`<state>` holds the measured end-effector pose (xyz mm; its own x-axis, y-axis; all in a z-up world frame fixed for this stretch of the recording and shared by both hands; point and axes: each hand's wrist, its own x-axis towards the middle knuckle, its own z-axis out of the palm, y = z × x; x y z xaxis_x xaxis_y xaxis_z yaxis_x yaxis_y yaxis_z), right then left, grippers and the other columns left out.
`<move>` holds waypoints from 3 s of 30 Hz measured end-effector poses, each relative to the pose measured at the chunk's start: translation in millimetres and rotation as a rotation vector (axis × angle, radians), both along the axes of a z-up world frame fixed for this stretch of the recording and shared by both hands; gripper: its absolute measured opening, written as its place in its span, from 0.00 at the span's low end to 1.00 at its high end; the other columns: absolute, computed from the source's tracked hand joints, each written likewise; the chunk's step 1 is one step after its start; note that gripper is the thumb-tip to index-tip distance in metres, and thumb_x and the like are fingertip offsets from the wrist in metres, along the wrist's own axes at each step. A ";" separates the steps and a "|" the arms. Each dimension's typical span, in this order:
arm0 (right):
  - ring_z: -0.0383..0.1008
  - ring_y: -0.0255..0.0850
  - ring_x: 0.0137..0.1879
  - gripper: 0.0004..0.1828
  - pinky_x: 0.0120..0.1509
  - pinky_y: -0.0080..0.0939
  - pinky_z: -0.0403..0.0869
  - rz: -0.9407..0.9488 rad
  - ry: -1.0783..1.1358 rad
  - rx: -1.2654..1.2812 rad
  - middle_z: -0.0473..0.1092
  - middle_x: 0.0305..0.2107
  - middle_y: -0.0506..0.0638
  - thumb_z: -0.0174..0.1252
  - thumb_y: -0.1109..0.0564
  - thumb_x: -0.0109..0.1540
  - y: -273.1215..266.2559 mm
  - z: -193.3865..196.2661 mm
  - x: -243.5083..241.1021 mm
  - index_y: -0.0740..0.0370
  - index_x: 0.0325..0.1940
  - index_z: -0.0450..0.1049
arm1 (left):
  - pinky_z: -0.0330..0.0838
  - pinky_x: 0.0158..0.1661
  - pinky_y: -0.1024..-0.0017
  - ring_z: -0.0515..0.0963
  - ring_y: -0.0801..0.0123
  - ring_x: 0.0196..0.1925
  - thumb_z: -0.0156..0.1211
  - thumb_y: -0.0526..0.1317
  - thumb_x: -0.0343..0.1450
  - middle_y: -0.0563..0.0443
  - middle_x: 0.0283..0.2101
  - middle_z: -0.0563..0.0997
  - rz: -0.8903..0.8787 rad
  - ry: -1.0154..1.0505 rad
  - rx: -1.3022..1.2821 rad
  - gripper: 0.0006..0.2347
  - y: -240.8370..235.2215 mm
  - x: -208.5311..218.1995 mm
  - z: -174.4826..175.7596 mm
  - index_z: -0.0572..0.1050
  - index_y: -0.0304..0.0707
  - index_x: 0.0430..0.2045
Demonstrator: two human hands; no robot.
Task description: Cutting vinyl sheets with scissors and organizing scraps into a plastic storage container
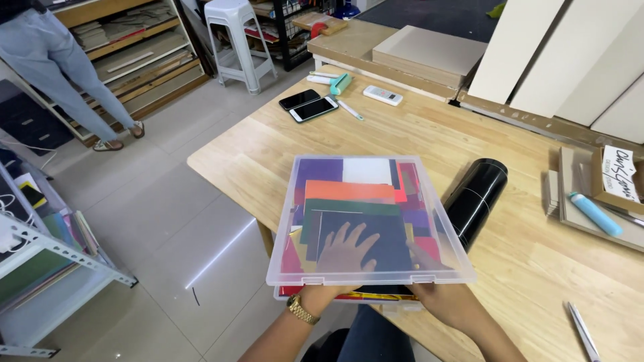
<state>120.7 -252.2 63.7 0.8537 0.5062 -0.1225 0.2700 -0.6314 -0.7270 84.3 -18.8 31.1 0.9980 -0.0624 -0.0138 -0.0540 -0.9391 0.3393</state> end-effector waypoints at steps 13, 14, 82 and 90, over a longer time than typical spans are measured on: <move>0.73 0.37 0.67 0.24 0.76 0.43 0.66 0.157 -0.198 0.232 0.76 0.61 0.44 0.59 0.51 0.60 -16.4 113.4 45.9 0.54 0.60 0.79 | 0.34 0.73 0.46 0.37 0.47 0.79 0.41 0.50 0.77 0.48 0.79 0.43 -0.074 0.354 -0.108 0.27 17.0 9.9 47.7 0.50 0.57 0.74; 0.76 0.36 0.59 0.20 0.67 0.41 0.70 0.000 -0.203 0.235 0.79 0.53 0.46 0.59 0.51 0.62 -10.6 125.6 51.6 0.56 0.57 0.81 | 0.39 0.73 0.50 0.40 0.52 0.79 0.45 0.42 0.76 0.52 0.79 0.46 -0.089 0.380 -0.135 0.26 23.6 18.1 44.8 0.53 0.55 0.73; 0.71 0.50 0.66 0.25 0.67 0.46 0.68 -0.478 -0.049 0.180 0.70 0.61 0.61 0.53 0.54 0.59 126.8 -2.2 356.1 0.43 0.61 0.77 | 0.20 0.67 0.26 0.20 0.42 0.79 0.58 0.65 0.30 0.39 0.79 0.26 -0.074 0.401 0.028 0.69 63.2 69.6 80.0 0.38 0.54 0.76; 0.72 0.46 0.53 0.27 0.47 0.50 0.71 -0.782 -0.007 0.252 0.71 0.54 0.56 0.58 0.46 0.66 -77.0 6.7 341.1 0.56 0.67 0.67 | 0.23 0.73 0.41 0.21 0.45 0.79 0.73 0.65 0.42 0.41 0.79 0.25 -0.049 0.477 0.153 0.67 60.6 73.5 87.4 0.34 0.57 0.77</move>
